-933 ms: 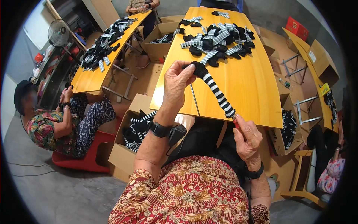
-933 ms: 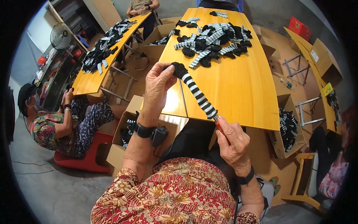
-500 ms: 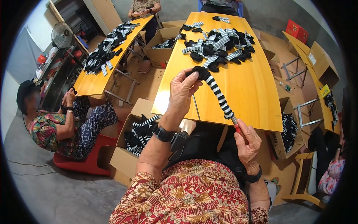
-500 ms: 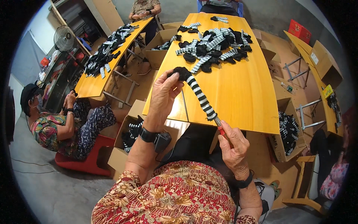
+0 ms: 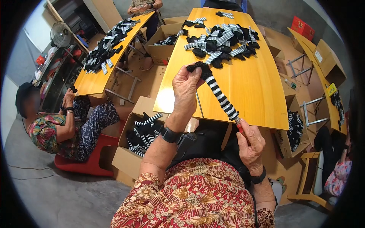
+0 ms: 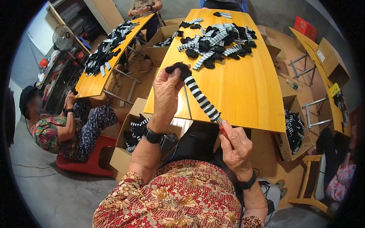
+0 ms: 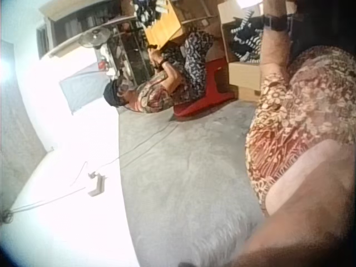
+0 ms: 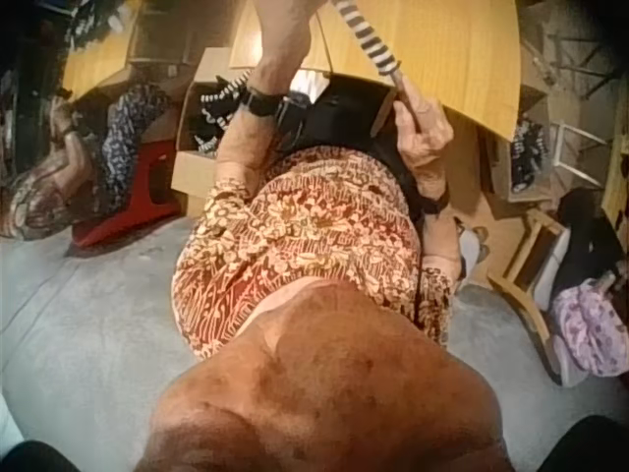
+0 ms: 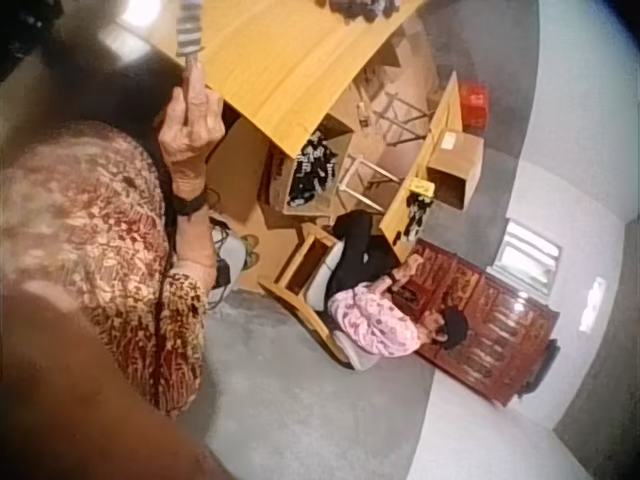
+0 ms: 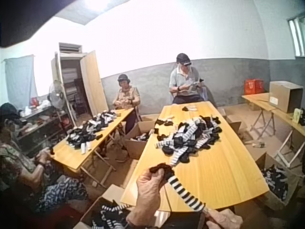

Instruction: The person uses a red-handled metal tool to push and shape the toe of a black and white striped sock. They repeatedly insert the tool into the sock opening and manipulate the fabric to smooth the end. The person handles multiple socks from a pile on the table, performing the same shaping action on each one.

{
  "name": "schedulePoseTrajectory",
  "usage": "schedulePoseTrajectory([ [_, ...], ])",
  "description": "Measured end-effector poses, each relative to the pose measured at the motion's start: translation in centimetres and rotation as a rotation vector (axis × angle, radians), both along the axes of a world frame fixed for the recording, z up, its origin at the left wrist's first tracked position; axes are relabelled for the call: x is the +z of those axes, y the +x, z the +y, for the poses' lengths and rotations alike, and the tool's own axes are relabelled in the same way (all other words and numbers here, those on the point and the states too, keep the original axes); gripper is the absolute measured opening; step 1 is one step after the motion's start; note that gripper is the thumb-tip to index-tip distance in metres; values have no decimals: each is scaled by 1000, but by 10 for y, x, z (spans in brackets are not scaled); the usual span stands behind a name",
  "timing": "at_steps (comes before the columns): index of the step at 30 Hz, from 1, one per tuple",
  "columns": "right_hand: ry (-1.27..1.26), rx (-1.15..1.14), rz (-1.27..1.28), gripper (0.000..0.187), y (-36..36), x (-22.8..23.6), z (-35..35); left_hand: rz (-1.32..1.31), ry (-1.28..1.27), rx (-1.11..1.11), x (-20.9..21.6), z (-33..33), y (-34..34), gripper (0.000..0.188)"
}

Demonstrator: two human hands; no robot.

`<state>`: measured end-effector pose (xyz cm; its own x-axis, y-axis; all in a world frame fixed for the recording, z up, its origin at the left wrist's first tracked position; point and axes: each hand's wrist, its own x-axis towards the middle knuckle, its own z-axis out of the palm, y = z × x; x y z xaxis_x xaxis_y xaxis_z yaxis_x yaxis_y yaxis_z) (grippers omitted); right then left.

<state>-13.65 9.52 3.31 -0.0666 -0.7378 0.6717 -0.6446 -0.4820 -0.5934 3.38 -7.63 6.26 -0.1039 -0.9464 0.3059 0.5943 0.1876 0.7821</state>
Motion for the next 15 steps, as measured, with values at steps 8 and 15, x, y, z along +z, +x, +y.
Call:
schedulePoseTrajectory([
  [8, -78, -33, -176, 39, 17, 3, -13, 83, 1, 26, 3, 8, -22, 21],
  [15, -53, 53, -28, 41, -4, 25, -18, 45, 84, -175, 23, -3, 10, 17],
])
